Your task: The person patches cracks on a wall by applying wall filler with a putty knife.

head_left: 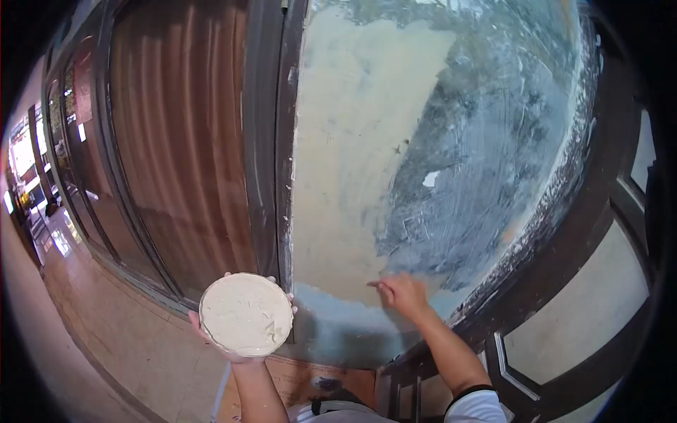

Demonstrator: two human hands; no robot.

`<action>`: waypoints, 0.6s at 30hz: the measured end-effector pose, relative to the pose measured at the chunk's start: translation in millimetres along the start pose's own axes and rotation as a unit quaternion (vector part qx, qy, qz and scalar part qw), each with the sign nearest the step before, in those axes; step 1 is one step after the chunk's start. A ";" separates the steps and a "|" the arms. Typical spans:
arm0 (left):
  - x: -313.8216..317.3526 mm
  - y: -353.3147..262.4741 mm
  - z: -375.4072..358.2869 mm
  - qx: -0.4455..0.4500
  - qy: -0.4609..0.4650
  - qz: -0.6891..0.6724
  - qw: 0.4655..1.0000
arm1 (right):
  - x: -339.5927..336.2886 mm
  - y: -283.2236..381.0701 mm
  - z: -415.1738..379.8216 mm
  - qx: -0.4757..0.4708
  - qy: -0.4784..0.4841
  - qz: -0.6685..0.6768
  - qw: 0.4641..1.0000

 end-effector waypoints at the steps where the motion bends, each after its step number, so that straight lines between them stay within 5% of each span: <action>1: -1.2 -0.5 0.3 -0.006 -0.002 0.003 1.000 | -22.7 5.6 15.9 0.004 -0.055 -0.007 0.998; 6: -7.0 -2.2 -0.5 0.003 0.002 0.051 0.999 | -114.3 19.5 41.0 0.010 -0.267 0.114 0.957; 13: 6.2 -8.5 -10.6 0.057 0.000 0.026 0.998 | 6.0 11.1 -3.0 -0.053 0.016 0.038 0.998; 16: 4.4 -16.3 -13.7 0.061 -0.003 0.059 0.996 | -27.3 7.1 26.4 -0.010 -0.030 -0.058 0.998; 18: 5.6 -17.7 -14.6 0.065 0.024 0.069 0.995 | -94.6 9.5 37.2 -0.004 -0.220 0.093 0.971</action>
Point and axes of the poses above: each hand's wrist, its own z-axis towards the middle knuckle, its own x-axis out of the palm, y = z × x, the point moved 7 cm from there along z, towards the middle knuckle, and after that the axes turned 11 degrees about x, right-handed, at the moved point
